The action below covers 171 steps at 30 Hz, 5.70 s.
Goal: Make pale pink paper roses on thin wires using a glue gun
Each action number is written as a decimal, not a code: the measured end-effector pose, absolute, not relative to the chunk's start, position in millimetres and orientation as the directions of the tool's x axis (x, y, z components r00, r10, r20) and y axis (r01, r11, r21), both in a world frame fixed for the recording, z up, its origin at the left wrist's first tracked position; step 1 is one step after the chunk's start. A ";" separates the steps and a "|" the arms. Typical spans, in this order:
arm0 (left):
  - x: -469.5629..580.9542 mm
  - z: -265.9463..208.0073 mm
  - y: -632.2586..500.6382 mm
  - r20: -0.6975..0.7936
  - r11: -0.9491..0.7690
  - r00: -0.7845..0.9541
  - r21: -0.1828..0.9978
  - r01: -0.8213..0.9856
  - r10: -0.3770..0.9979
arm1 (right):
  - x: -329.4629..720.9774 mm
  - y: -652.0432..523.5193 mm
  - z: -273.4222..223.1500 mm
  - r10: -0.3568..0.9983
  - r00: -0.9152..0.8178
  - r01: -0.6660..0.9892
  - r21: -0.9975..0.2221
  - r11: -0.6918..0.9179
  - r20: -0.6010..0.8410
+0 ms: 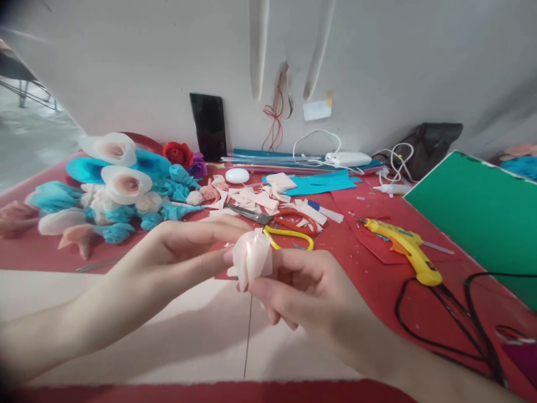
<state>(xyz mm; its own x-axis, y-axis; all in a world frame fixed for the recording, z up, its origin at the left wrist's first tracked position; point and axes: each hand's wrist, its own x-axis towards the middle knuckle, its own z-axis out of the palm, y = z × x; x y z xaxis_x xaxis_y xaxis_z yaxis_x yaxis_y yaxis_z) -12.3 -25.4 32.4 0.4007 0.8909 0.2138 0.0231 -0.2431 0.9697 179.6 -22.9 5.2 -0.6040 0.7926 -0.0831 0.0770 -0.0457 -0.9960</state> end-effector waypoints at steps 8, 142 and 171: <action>-11.4 32.1 -26.8 0.183 -0.217 0.435 0.976 0.030 0.882 | 176.0 -21.8 9.9 0.812 -0.584 0.062 -0.997 0.049 0.003; -23.7 29.1 -21.8 0.534 -0.796 0.678 0.593 0.126 0.505 | 179.0 -19.9 23.1 0.421 -0.802 0.175 -0.841 -0.512 -0.424; -24.7 29.7 -27.1 0.622 -0.886 0.633 0.359 0.292 0.461 | 185.6 -20.0 28.0 0.547 -0.755 0.368 -0.924 -0.104 -0.362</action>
